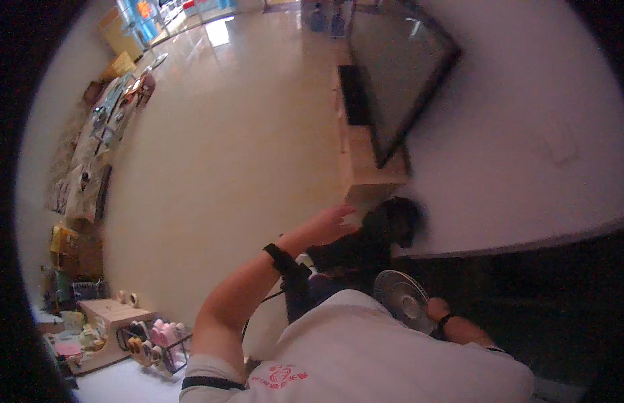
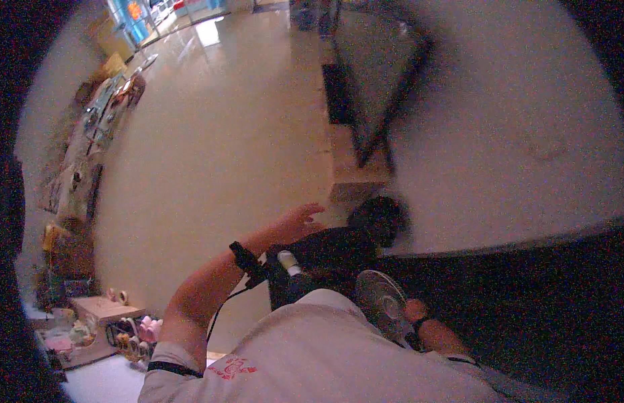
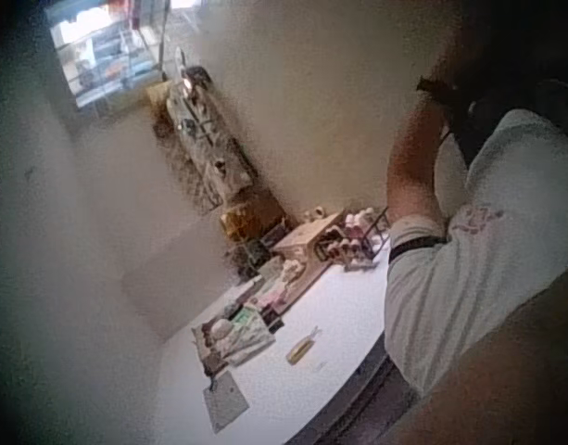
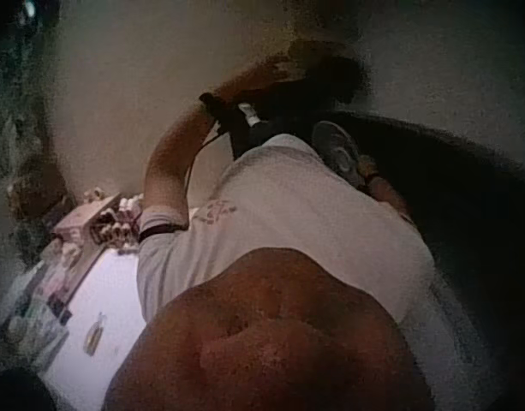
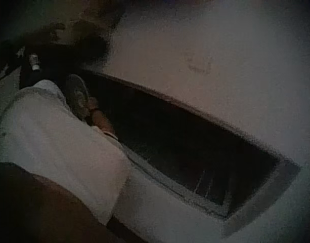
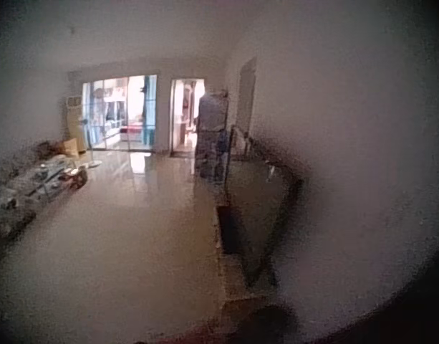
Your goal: The person assembles a standing fan by attaching a blue fan blade to the motor hub, then securing the front and rear wire cages. The person also retrieves a cloth from a bathroom rack and wrings it over a basin before returning to complete the fan assembly.
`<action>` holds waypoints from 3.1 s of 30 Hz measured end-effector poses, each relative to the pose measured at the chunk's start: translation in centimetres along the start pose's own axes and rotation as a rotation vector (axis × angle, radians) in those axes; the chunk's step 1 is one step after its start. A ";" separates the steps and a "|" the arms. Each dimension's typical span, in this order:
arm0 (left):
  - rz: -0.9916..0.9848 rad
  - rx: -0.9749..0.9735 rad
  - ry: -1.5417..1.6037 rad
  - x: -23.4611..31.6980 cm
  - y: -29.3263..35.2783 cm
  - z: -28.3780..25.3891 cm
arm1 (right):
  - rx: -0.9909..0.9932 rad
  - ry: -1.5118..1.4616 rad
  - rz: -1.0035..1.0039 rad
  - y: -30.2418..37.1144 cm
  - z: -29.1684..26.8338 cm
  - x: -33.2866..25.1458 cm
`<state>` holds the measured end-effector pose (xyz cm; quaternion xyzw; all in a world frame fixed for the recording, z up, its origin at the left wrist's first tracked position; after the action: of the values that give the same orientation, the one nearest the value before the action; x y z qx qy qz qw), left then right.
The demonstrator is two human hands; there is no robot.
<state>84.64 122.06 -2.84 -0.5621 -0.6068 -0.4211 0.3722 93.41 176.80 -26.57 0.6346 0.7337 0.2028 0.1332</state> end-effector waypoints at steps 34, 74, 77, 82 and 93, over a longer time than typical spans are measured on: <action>0.182 0.632 -0.401 -27.0 -2.0 -87.6 | -0.045 -1.296 -0.294 -35.7 -59.6 -119.0; 0.099 0.981 0.548 -46.2 -41.6 -192.8 | -0.094 -1.250 -0.473 -84.1 -94.0 -198.8; 0.131 0.989 0.434 -48.8 -49.4 -198.4 | 0.074 -1.234 -0.570 -92.8 -101.0 -207.0; 0.046 0.980 0.408 -55.7 -55.2 -203.6 | 0.521 -1.108 -1.108 -97.9 -107.9 -218.2; -0.032 0.798 0.477 -65.0 -77.4 -223.9 | 0.273 -0.880 -1.204 -111.1 -122.6 -239.0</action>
<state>8.63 -111.06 12.27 -0.2529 -0.6277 -0.2779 0.6818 -21.63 -86.92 14.93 0.1575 0.8514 -0.2694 0.4216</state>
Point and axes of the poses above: each hand's wrist, its own y-axis away from the middle knuckle, its own z-axis out of the palm, x = y × z, the point moved 10 cm from there along -y, towards the middle knuckle, and after that the axes turned 15 degrees about x, right-handed, at the moved point
